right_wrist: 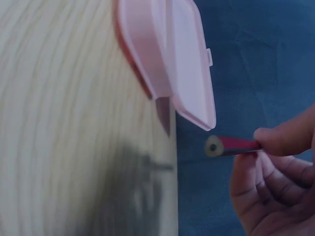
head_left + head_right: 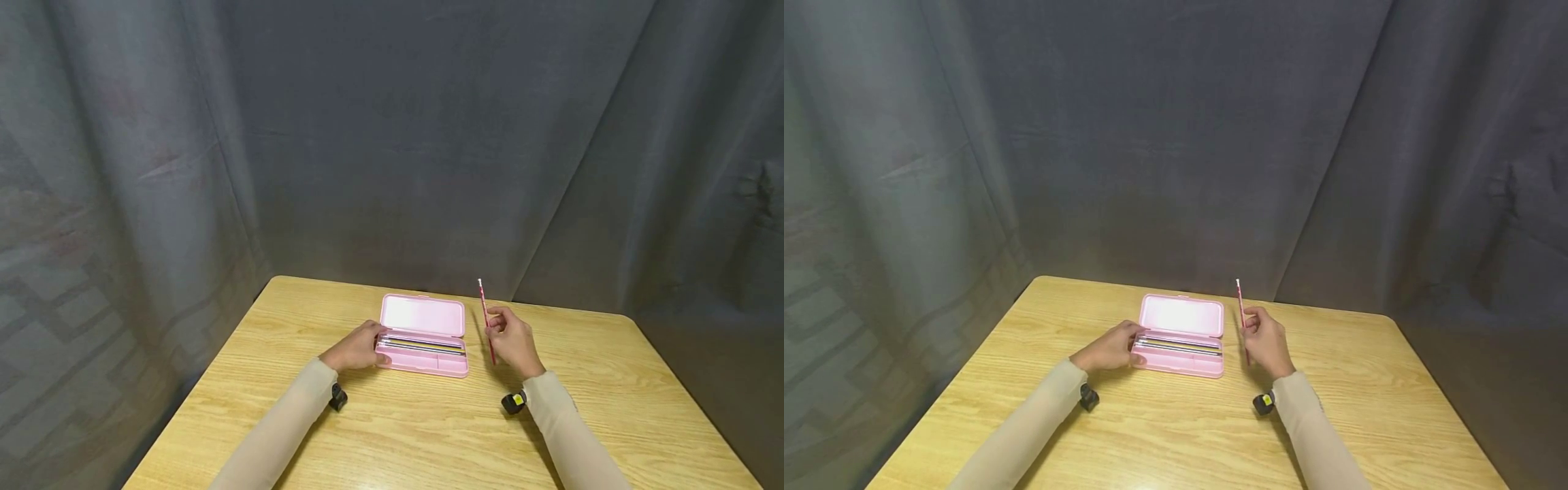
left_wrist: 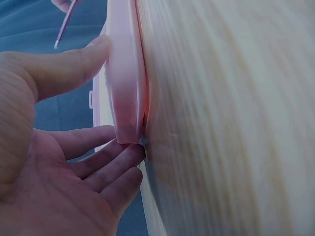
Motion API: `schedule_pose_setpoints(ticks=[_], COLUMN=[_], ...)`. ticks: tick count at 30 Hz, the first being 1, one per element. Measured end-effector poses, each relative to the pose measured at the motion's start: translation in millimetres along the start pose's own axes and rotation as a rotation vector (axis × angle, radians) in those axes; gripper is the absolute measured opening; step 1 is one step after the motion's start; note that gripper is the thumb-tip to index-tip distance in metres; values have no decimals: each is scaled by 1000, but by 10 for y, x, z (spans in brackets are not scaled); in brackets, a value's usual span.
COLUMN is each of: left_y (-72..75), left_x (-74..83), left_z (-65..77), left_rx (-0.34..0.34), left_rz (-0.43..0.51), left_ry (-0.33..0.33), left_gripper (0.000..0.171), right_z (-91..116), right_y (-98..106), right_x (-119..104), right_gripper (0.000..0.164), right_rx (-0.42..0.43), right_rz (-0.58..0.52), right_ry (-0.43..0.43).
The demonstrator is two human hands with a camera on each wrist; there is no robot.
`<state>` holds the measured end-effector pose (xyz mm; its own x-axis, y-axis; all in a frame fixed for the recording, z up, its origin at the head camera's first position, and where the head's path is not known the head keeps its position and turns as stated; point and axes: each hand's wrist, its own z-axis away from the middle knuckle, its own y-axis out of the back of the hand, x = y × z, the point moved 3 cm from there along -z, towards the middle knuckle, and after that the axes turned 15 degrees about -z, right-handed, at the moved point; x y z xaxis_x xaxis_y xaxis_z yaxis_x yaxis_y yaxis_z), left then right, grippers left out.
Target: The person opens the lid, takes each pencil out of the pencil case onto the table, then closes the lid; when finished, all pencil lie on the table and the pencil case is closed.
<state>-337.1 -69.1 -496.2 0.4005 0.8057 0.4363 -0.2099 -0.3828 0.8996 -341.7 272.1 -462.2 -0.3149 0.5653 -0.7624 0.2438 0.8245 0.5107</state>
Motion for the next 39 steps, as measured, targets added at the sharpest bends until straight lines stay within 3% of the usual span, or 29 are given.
schedule_pose_setpoints(ticks=[12, 23, 39], left_y=[20, 16, 23], left_x=[25, 21, 20], left_z=[-8, 4, 14], left_rx=[8, 4, -11], left_rz=[-14, -10, 6], left_ry=[-15, 3, 15], left_gripper=[75, 75, 76], right_z=[32, 57, 43], right_y=[-53, -105, -143], right_x=[238, 307, 314], right_gripper=[37, 36, 37], right_rx=[-138, -246, -282], right_rz=[136, 171, 160], right_ry=[-142, -227, -228])
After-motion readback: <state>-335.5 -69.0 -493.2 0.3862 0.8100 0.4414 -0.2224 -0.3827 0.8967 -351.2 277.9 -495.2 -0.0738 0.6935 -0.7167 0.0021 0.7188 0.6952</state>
